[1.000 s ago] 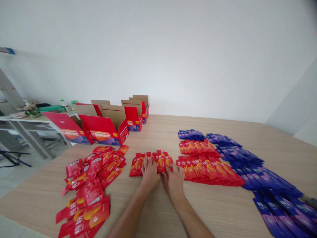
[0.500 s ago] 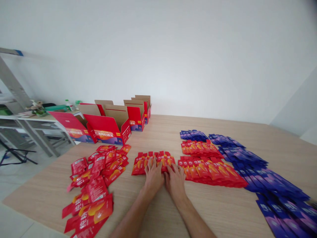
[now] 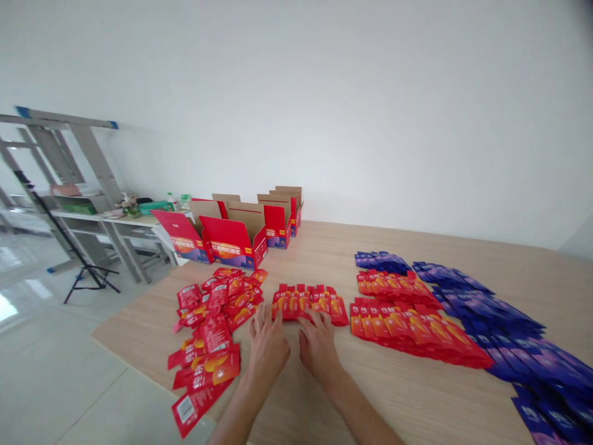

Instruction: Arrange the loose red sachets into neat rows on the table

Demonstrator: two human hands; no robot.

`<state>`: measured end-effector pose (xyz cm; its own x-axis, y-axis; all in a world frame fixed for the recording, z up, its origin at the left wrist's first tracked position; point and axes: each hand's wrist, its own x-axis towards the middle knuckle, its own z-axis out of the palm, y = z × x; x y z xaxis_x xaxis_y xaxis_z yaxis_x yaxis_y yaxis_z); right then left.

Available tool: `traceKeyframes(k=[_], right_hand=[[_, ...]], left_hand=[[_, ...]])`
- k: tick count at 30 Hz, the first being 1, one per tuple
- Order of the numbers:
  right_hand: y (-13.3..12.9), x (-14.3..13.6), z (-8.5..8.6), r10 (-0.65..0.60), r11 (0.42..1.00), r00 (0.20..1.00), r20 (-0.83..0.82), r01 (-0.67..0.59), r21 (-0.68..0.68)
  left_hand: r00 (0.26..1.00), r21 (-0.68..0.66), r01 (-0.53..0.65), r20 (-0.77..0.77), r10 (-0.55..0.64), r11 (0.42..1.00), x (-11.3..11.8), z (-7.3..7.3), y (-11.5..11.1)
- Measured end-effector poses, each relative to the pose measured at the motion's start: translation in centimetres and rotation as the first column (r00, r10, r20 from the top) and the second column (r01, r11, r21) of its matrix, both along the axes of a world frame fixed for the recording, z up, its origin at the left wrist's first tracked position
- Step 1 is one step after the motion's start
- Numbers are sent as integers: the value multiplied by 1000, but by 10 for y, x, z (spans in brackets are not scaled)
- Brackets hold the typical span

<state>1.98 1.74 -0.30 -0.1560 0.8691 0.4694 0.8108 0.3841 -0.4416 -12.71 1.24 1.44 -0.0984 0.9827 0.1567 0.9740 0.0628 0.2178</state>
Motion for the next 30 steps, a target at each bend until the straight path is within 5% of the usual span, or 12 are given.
traceKeyframes(k=[6, 10, 30], right_hand=[[-13, -48, 6, 129, 990, 990, -55, -132, -56], [-18, -69, 2, 157, 985, 986, -52, -160, -61], [-4, -54, -13, 131, 991, 985, -114, -134, -19]], left_hand=[[939, 5, -328, -110, 326, 945, -44, -14, -27], [892, 73, -432, -114, 438, 899, -55, -25, -39], [981, 167, -183, -28, 190, 969, -63, -23, -5]])
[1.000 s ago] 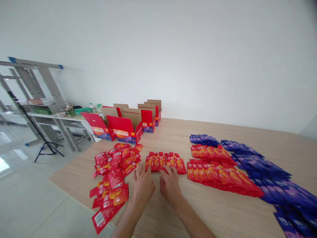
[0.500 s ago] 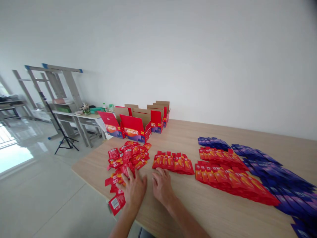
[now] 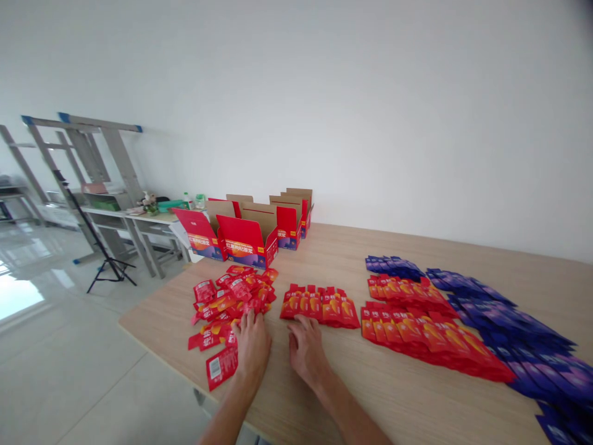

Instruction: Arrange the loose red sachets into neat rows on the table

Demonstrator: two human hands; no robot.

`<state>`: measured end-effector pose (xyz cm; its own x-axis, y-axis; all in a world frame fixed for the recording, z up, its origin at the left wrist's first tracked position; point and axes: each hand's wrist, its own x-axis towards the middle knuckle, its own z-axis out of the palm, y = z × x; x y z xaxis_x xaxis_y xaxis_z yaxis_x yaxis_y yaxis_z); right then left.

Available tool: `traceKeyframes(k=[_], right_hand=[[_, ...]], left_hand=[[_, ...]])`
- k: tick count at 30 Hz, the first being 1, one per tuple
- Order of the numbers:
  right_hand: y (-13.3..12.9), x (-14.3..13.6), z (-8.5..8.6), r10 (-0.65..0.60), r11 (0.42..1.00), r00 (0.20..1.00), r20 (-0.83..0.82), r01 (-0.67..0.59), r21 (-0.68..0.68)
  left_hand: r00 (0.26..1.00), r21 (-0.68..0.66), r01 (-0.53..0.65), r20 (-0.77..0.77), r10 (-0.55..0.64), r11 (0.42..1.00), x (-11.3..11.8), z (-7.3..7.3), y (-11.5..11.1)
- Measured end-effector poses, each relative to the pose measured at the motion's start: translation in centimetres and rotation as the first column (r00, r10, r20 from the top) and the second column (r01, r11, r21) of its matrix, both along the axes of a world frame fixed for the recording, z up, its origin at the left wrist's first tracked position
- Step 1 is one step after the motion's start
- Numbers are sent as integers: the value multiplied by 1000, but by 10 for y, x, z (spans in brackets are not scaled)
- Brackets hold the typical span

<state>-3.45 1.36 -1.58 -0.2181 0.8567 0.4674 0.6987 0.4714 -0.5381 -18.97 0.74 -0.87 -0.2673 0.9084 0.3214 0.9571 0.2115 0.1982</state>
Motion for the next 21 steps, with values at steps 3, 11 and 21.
traceKeyframes(k=[3, 11, 21], right_hand=[[0, 1, 1, 6, 1000, 1000, -21, -6, -4], [-2, 3, 1, 19, 1000, 999, -50, -20, -8], [-3, 8, 6, 5, 999, 999, -54, -7, -32]], left_hand=[[1000, 33, 2, 31, -3, 999, -4, 6, 4], [992, 85, 0, 129, -11, 996, -22, 22, 11], [998, 58, 17, -55, -14, 998, 5, 18, 2]])
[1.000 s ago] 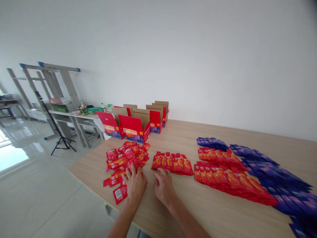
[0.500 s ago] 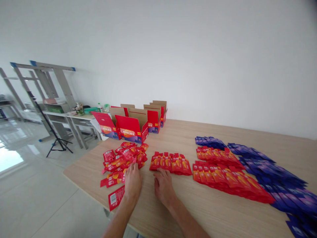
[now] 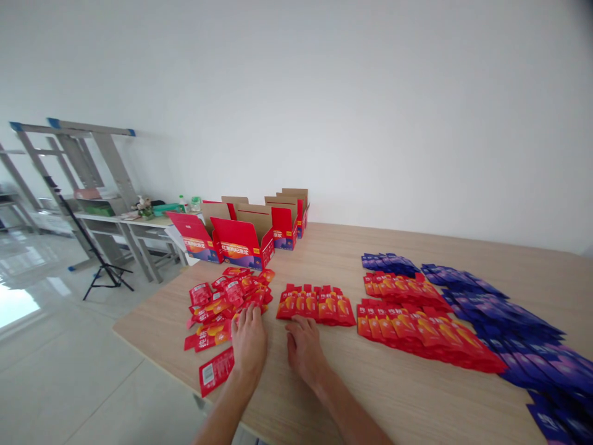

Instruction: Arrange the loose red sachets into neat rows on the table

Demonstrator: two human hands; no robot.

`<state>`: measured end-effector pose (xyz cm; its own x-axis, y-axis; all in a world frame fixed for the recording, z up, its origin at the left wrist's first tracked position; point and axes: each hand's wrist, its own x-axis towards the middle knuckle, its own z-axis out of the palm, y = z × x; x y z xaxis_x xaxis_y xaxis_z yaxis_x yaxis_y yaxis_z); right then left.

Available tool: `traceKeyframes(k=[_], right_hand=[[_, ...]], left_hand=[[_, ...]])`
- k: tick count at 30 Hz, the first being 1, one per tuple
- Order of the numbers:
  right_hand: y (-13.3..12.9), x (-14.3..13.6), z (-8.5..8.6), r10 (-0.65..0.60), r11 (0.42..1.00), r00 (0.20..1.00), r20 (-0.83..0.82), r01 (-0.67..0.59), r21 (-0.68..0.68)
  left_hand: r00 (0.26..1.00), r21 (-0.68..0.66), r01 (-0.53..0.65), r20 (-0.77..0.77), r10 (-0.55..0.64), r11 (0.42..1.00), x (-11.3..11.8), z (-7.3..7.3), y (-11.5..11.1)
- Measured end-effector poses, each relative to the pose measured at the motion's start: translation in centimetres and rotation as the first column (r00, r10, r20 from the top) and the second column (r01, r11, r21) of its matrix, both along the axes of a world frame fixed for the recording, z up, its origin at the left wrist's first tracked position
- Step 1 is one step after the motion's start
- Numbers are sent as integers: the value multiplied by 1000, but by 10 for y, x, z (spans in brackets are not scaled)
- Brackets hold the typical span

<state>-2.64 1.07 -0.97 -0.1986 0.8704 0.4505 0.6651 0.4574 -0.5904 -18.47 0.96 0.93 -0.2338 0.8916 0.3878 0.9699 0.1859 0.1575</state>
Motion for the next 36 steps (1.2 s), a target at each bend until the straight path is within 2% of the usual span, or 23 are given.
traceKeyframes(k=[3, 6, 9, 11, 13, 16, 18, 20, 22, 25, 26, 27, 29, 32, 33, 34, 35, 36], right_hand=[[2, 2, 2, 6, 1000, 1000, -31, -7, -25], [7, 6, 5, 52, 997, 988, -144, -59, -49], [12, 15, 13, 104, 979, 942, -319, -153, -132], [16, 24, 18, 109, 942, 879, -465, -240, -233], [19, 33, 22, 87, 876, 767, -636, -363, -318], [22, 45, 21, -1, 782, 501, -866, -539, -312], [23, 51, 18, -80, 775, 331, -940, -573, -267], [22, 56, 17, -141, 794, 221, -965, -556, -244], [20, 59, 17, -161, 810, 189, -969, -536, -239], [21, 63, 18, -132, 824, 268, -954, -505, -256], [22, 65, 17, -125, 833, 303, -945, -485, -266], [24, 66, 16, -125, 844, 332, -935, -461, -276], [28, 70, 11, -150, 866, 363, -920, -401, -300], [34, 75, 2, -226, 885, 371, -901, -307, -349], [35, 76, -1, -242, 889, 366, -898, -287, -357], [36, 77, -4, -250, 893, 362, -898, -273, -358], [37, 77, -6, -247, 895, 361, -899, -270, -354], [37, 77, -7, -238, 896, 365, -900, -276, -349]], left_hand=[[997, 43, 72, 9, -72, 996, 10, 4, -1], [975, 98, 214, 39, -218, 972, 23, 6, 0], [923, 176, 361, 69, -378, 916, 37, 2, 4], [875, 222, 448, 89, -476, 866, 47, -4, 8], [814, 249, 530, 118, -568, 811, 58, -12, 13], [713, 272, 631, 168, -681, 727, 75, -21, 21], [652, 278, 682, 189, -734, 677, 84, -24, 25], [605, 269, 718, 215, -767, 642, 91, -23, 26], [555, 247, 758, 240, -796, 603, 94, -20, 25], [459, 259, 806, 296, -838, 533, 98, -15, 24], [438, 296, 794, 329, -837, 532, 99, -14, 25], [432, 348, 755, 374, -820, 556, 101, -12, 27], [458, 460, 588, 489, -743, 665, 104, -9, 36], [483, 504, 202, 695, -534, 839, 109, -4, 61], [457, 458, 83, 772, -443, 885, 110, -3, 70], [405, 385, 11, 842, -356, 923, 111, -1, 79], [331, 313, 10, 895, -299, 950, 111, 1, 87], [239, 260, 87, 932, -274, 962, 111, 3, 93]])
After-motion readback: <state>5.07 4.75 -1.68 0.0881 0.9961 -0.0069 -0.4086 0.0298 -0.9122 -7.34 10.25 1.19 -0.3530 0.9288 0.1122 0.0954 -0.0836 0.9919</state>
